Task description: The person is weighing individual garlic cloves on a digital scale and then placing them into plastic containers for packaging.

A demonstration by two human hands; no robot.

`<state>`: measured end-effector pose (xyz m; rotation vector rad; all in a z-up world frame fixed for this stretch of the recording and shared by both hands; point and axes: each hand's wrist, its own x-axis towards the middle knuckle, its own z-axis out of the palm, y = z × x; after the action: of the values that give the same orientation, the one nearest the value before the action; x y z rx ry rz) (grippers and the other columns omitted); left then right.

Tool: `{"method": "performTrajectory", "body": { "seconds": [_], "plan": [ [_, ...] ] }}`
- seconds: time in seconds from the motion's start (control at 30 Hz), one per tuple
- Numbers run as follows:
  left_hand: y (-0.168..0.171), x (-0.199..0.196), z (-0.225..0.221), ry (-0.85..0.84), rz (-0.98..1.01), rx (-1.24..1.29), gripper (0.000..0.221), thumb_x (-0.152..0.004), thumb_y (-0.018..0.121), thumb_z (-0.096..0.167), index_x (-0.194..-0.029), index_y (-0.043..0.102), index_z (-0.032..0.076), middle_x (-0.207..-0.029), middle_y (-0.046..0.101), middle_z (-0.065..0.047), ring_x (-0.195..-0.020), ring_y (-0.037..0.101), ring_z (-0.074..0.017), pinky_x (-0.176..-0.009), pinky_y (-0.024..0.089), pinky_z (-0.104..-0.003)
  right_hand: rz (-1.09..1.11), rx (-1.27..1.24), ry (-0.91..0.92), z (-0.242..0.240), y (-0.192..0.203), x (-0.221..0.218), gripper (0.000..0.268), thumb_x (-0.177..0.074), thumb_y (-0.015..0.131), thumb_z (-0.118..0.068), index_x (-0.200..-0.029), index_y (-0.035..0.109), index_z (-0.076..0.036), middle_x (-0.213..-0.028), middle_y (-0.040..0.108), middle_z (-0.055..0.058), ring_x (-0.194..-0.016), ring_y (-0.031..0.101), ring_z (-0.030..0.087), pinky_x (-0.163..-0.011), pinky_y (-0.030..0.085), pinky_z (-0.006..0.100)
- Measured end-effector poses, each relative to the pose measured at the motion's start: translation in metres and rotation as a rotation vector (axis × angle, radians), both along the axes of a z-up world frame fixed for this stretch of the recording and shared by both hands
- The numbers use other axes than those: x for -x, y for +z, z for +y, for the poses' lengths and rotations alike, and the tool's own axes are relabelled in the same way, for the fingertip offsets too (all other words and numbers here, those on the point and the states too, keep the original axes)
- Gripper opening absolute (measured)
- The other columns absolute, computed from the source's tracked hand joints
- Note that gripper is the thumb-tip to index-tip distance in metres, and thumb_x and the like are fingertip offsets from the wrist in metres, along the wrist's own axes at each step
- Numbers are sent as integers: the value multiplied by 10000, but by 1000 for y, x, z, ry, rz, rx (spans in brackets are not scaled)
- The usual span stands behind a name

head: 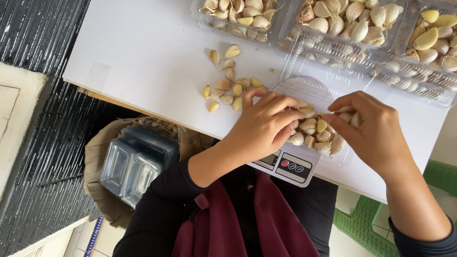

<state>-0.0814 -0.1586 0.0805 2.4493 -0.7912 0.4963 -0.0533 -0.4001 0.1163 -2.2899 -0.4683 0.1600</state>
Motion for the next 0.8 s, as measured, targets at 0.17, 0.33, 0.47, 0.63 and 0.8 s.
{"method": "performTrajectory", "body": {
  "seconds": [0.17,0.33,0.47,0.63,0.8],
  "plan": [
    [1,1,10,-8,50,80,231,-921,665,73,-1105,703,206,-1091,633,53,-1009,663,-169,-1014,288,-430,122,-8,120,14,4,-1,222,-892,778,-137,-1110,750,-107,-989,696,50,-846,657,172,-778,516,296],
    [-8,5,15,-5,122,207,119,-945,633,161,-1047,686,193,-1019,629,16,-968,609,-201,-956,284,-469,-29,0,234,32,14,1,193,-841,779,-10,-1029,740,-27,-961,733,155,-790,737,308,-666,582,383],
    [-17,7,14,2,141,211,107,-914,705,269,-1005,680,219,-1015,617,39,-954,597,-195,-954,288,-506,-34,39,275,36,13,0,141,-843,780,-3,-978,745,-19,-953,727,151,-776,751,297,-652,597,378],
    [-24,8,12,41,131,202,82,-912,720,261,-976,683,225,-1014,608,52,-944,588,-184,-945,290,-514,-63,55,260,34,8,-2,97,-866,764,-8,-962,750,-11,-966,719,169,-789,744,309,-662,601,394],
    [-22,10,7,22,89,211,111,-904,717,213,-1002,664,218,-1009,597,44,-939,598,-196,-917,309,-489,-125,134,243,34,0,-1,93,-869,770,-10,-948,725,-26,-929,680,133,-792,718,337,-645,591,383]
  ]
}}
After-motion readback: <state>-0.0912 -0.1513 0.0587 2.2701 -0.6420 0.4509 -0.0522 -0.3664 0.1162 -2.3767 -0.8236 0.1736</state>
